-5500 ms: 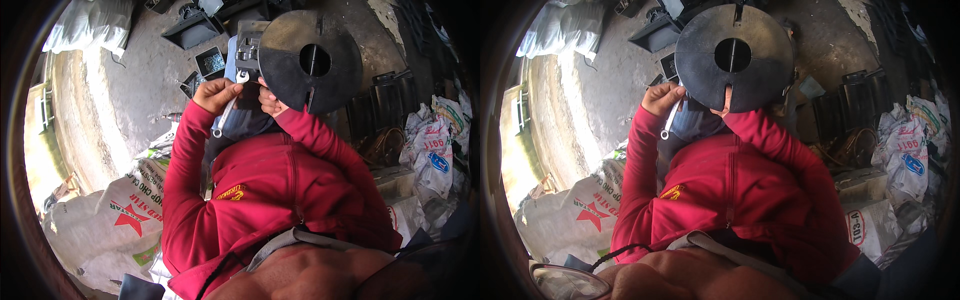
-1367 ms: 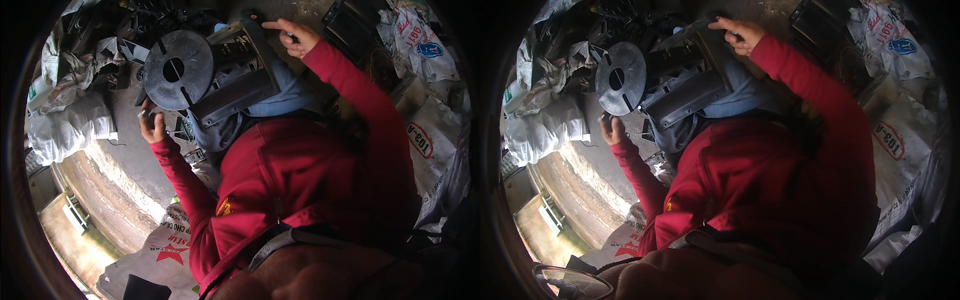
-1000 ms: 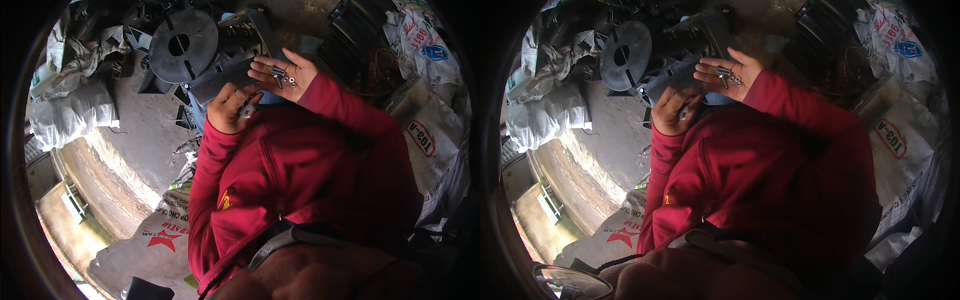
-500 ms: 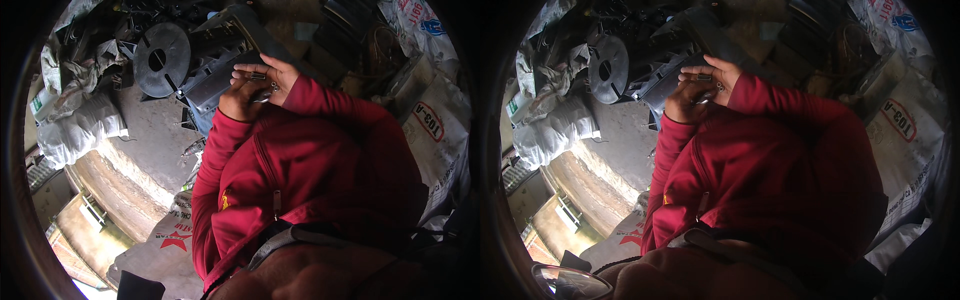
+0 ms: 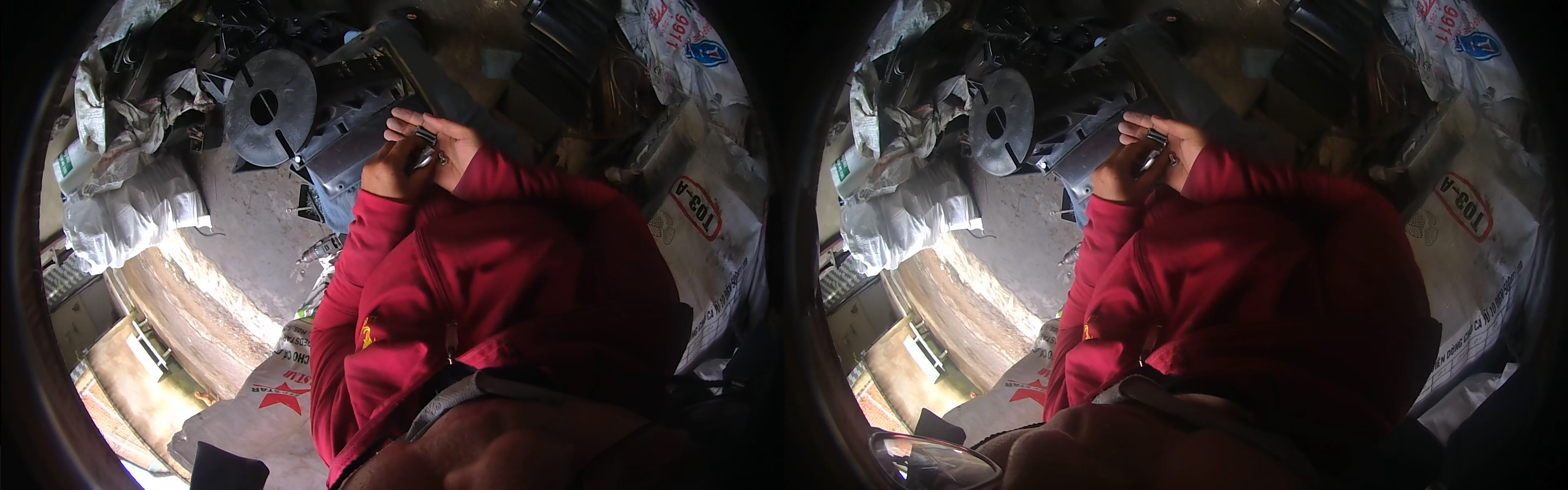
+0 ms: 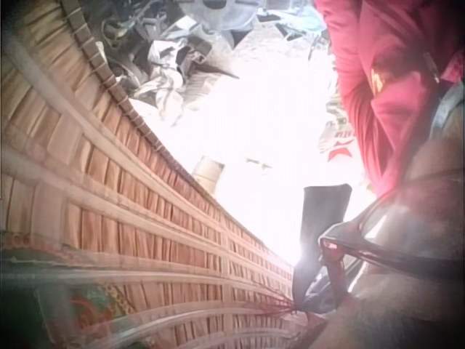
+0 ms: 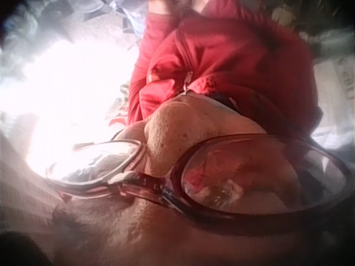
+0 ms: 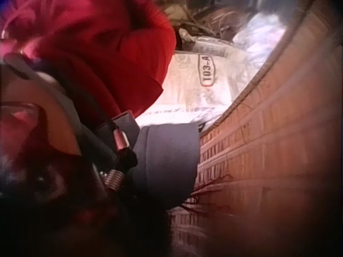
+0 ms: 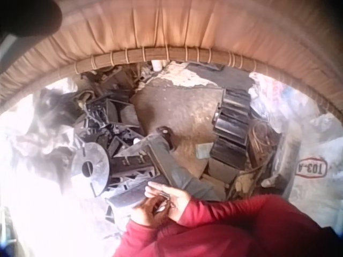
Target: The person assembles a metal component by inserting bolts and tightening them with a wrench. They reposition the part on their lap and continue fastening multiple bolts to secure the assembly.
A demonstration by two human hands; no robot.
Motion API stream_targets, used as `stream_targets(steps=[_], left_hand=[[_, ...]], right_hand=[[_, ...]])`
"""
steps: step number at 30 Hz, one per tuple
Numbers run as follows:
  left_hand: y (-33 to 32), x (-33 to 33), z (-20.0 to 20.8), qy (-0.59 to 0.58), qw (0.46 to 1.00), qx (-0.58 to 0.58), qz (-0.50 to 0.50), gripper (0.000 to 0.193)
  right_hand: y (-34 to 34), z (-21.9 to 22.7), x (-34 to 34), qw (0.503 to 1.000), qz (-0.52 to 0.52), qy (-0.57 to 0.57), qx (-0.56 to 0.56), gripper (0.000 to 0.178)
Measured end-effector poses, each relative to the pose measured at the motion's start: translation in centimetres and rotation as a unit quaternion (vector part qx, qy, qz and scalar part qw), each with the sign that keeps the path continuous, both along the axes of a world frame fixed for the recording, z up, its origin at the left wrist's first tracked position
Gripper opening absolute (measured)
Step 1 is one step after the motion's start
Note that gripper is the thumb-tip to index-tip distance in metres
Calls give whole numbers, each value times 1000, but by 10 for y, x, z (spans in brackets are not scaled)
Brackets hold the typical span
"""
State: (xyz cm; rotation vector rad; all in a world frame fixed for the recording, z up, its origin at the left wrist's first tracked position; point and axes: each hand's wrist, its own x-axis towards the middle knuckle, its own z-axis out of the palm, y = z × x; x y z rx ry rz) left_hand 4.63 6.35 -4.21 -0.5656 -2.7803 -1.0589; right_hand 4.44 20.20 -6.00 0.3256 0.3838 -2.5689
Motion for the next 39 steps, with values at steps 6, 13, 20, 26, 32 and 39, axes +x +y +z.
stream_targets(steps=[6,13,20,26,32,39], left_hand=[[-2,2,1,-65,997,42,-30,23],[-19,-6,27,-153,987,45,-33,21],[-17,-12,33,-134,989,25,-60,23],[-33,-21,22,-114,992,37,-36,26],[-55,-6,22,-86,992,-30,-84,32],[-46,-5,6,-96,987,58,-116,29]], right_hand=[[-1,-7,5,998,20,-36,-51,45],[3,-12,5,997,79,6,0,42],[4,-25,7,992,96,-84,-8,30],[7,8,1,981,105,-24,163,30],[2,-4,1,953,211,52,212,27],[25,-42,-6,900,264,129,321,30]])
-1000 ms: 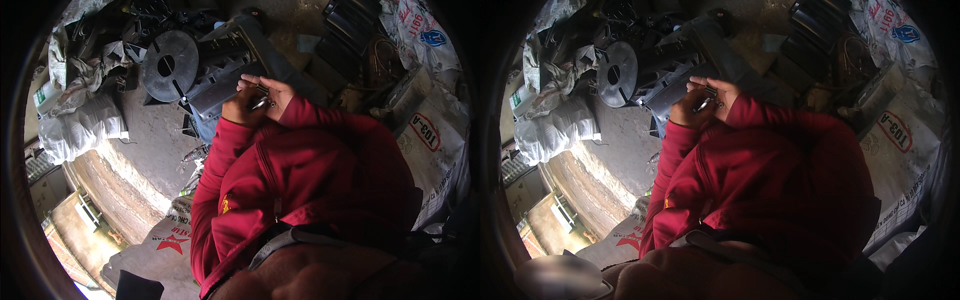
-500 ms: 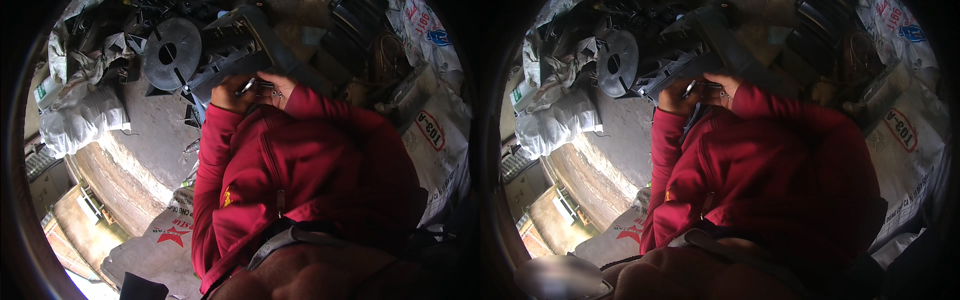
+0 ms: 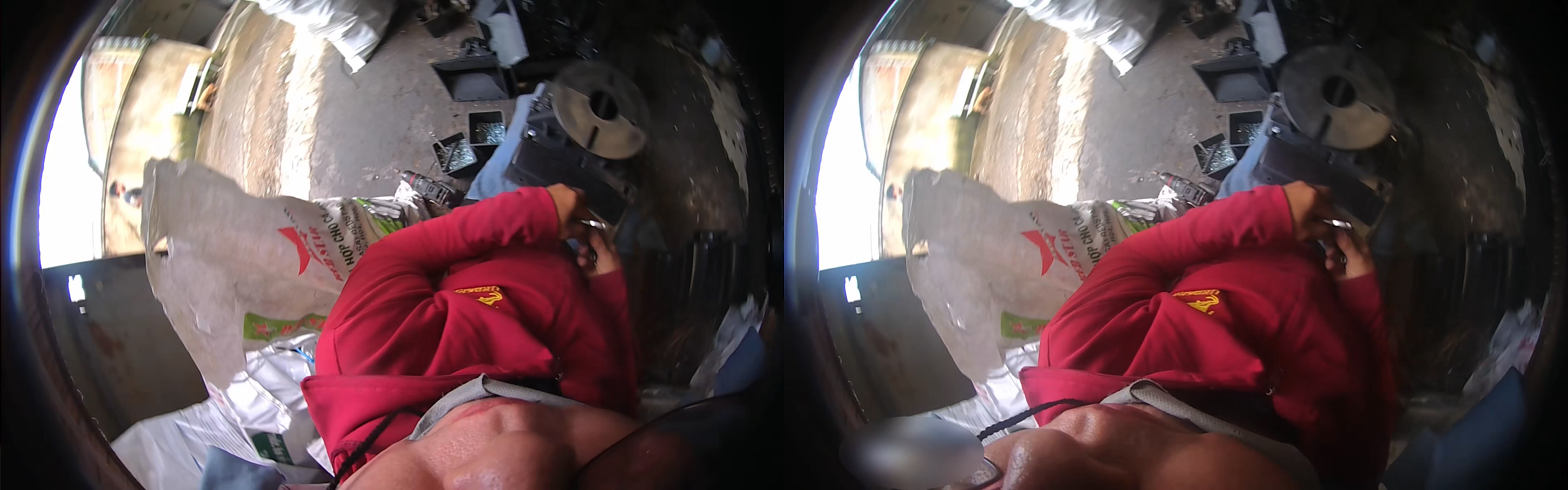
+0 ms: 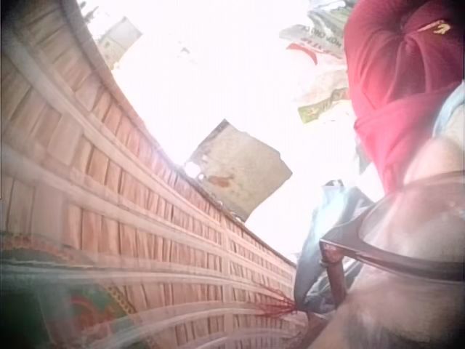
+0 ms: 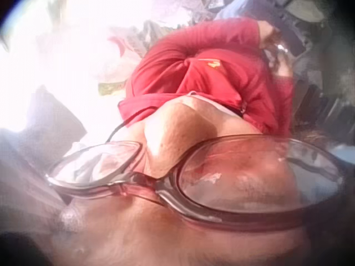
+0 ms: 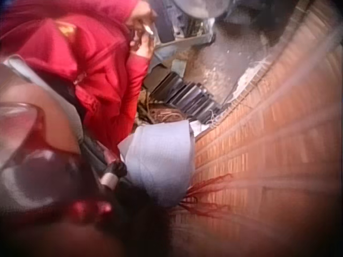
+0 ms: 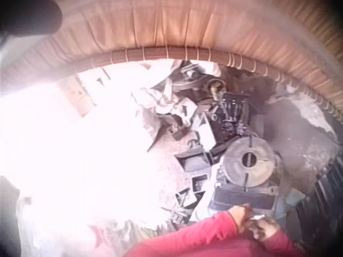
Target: The person assembles a metal component by inserting bolts and tightening them with a wrench. They reposition the part on their lap and continue fastening multiple bolts to secure the assembly.
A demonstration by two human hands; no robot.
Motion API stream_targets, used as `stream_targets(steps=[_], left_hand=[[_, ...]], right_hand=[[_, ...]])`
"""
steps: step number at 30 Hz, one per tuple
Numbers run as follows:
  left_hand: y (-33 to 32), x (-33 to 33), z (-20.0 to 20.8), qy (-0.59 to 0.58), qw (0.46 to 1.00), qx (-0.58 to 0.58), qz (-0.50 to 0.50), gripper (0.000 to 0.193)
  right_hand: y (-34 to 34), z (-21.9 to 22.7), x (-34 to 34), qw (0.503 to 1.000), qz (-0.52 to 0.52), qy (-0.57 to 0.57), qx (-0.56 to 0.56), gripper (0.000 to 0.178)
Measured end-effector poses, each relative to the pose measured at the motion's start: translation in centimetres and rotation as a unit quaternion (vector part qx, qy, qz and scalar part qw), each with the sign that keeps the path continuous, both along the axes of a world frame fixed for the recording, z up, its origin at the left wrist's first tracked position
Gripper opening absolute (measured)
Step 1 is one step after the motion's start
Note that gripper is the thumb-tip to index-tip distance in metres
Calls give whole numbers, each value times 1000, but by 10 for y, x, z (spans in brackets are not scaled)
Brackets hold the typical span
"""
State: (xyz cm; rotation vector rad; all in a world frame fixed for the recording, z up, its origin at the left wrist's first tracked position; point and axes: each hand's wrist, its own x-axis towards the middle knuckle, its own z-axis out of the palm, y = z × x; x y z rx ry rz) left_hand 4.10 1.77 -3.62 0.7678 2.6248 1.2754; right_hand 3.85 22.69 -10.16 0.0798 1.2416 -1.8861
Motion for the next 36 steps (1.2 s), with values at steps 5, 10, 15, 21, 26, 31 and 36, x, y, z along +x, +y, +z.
stream_targets(steps=[5,10,15,21,26,31,36], left_hand=[[1,1,-22,-56,998,7,14,25],[15,-1,-37,-81,994,-1,66,31],[30,12,-31,9,995,-52,83,45],[-8,9,-30,-100,992,70,23,29],[-33,39,-44,-143,981,69,-113,21],[-38,37,-22,-284,955,58,-67,29],[-25,30,-28,-304,946,76,-79,26]], right_hand=[[-3,13,-4,999,26,2,-38,32],[-5,9,-4,994,-74,-68,-30,25],[6,-28,-10,978,-104,-150,-100,17],[-5,8,-15,961,-184,-181,-95,16],[-12,20,-24,943,-229,-212,-119,25],[-14,33,-31,936,-262,-215,-98,24],[-12,36,-31,935,-281,-208,-49,23]])
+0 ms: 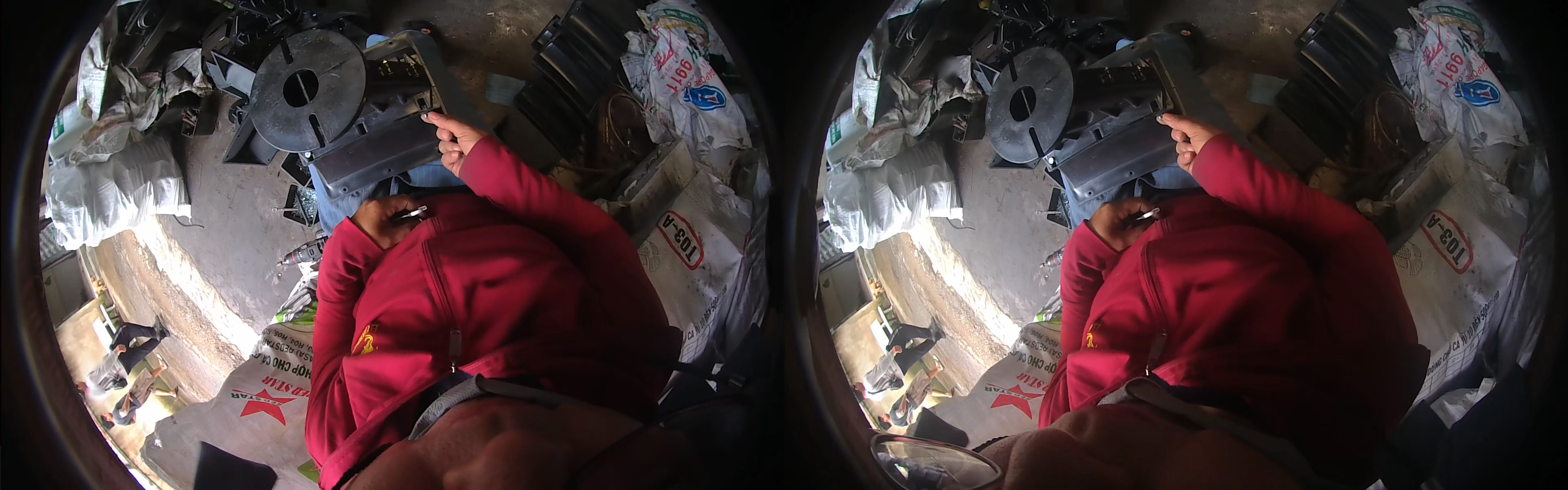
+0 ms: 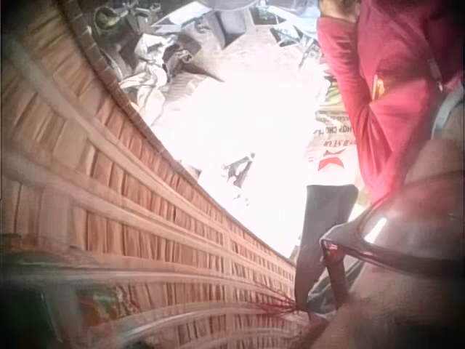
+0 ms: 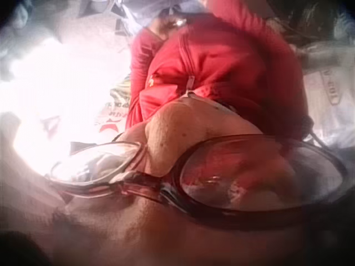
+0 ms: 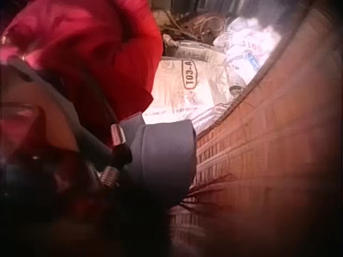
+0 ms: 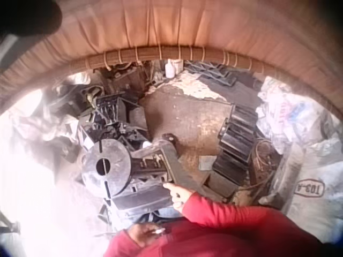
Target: The person assembles a metal component by inserting bolts and tightening them with a wrench. They reposition the part on their lap and continue fastening multiple bolts to secure the assembly.
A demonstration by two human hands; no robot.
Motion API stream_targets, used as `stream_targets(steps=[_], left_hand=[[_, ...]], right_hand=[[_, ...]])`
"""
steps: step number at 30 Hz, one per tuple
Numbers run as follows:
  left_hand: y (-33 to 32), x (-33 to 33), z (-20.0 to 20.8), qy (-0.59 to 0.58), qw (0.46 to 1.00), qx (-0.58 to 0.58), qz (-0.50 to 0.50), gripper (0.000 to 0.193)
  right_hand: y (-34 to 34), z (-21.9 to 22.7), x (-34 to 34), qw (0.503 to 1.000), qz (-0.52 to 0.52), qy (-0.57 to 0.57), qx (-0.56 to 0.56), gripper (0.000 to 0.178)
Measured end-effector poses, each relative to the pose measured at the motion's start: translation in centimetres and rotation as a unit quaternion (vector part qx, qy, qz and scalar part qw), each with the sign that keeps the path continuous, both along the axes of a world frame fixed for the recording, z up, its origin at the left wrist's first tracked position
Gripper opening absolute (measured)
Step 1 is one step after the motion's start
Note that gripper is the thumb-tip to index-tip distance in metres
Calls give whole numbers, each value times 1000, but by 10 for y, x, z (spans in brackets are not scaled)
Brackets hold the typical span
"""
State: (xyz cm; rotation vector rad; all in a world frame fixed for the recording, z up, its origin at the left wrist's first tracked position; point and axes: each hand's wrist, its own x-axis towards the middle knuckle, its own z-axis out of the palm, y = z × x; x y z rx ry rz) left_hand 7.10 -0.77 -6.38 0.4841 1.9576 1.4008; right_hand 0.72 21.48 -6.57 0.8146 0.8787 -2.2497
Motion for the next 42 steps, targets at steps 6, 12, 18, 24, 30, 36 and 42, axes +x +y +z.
stream_targets(steps=[6,12,18,24,30,36,42], left_hand=[[-2,2,-2,-3,1000,29,-11,24],[-3,-1,-3,-15,999,39,-13,22],[-2,-3,-5,-61,996,58,17,22],[-9,-16,8,-83,980,95,153,18],[19,-44,41,280,918,39,277,20],[51,-74,37,539,793,-73,275,25],[62,-82,27,581,764,-133,248,28]], right_hand=[[-15,-3,-1,999,-38,-5,9,20],[-13,-15,-2,996,-55,35,-66,13],[-10,-14,1,987,-75,59,-126,14],[-12,-3,0,990,-78,43,-107,21],[-12,-3,-1,992,-83,44,-88,21],[-12,-4,-1,990,-89,44,-102,19],[-14,-9,-4,993,-85,50,-63,27]])
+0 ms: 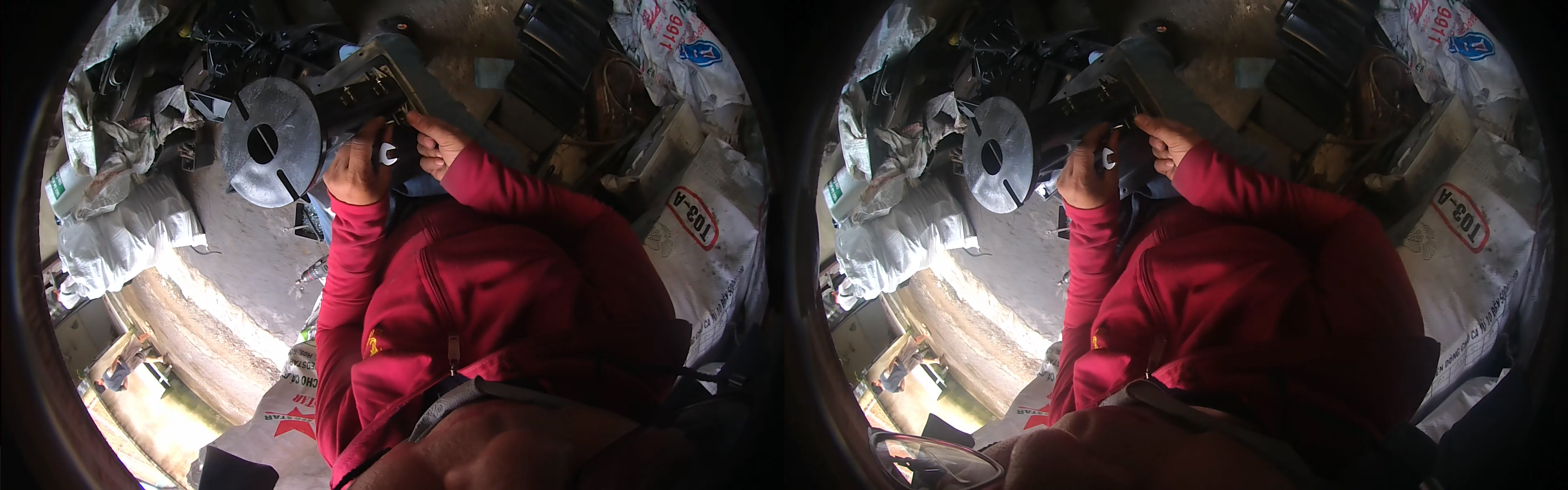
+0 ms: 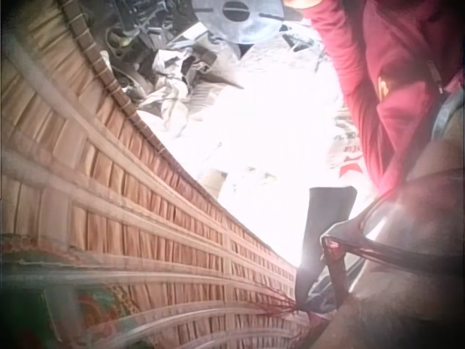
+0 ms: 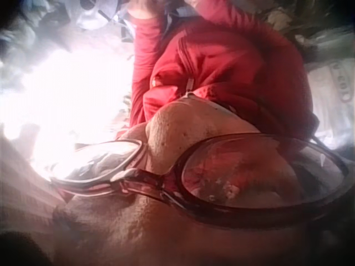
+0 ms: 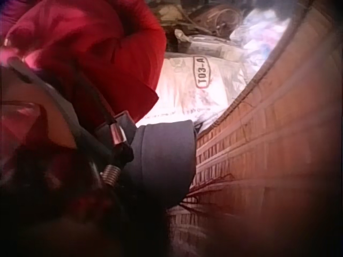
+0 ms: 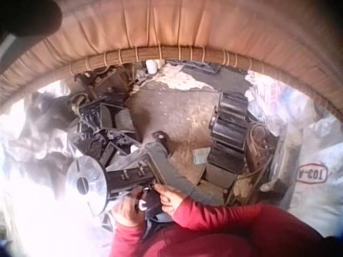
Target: The person assembles a metal component by inserting bolts and tightening them with a wrench. They reposition the part on their lap and continue fastening multiple bolts to secure the assembly.
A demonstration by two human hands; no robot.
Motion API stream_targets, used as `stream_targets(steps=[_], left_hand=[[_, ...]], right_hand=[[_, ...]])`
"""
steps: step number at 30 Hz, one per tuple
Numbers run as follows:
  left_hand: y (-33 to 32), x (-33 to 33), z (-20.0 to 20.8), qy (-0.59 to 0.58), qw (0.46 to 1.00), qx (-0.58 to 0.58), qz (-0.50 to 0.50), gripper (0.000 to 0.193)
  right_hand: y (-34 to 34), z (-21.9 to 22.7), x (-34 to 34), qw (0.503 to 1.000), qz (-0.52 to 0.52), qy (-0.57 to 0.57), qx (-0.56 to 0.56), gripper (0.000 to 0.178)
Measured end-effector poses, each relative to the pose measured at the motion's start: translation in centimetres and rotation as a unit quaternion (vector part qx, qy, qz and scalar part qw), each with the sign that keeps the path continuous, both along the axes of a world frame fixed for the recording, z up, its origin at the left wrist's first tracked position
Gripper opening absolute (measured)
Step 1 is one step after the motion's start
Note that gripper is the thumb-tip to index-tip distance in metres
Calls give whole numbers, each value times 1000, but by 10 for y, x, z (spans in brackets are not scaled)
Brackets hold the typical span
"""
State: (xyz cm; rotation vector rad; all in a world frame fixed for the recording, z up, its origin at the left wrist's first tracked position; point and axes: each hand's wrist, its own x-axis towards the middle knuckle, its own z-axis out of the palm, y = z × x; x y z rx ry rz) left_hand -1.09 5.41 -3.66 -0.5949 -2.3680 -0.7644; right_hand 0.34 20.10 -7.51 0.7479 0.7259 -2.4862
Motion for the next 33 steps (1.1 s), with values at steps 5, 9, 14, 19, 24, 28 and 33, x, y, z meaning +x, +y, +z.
stream_targets(steps=[5,9,14,19,24,28,33], left_hand=[[4,-4,-5,6,1000,-22,1,25],[10,-5,-4,10,999,-37,-4,26],[16,-2,-7,21,997,-76,-2,27],[20,-2,-6,5,994,-108,-12,24],[25,-2,3,-5,992,-122,-17,26],[25,-1,2,-16,994,-104,-10,25],[25,1,-1,-62,993,-96,27,30]], right_hand=[[3,0,-3,999,28,24,35,27],[5,-3,-3,998,24,43,30,26],[5,-7,-2,998,13,52,33,26],[5,-14,1,996,-4,85,3,17],[6,-15,-1,996,-3,87,34,29],[4,-16,-3,996,7,60,59,29],[7,-5,-2,995,-10,82,49,26]])
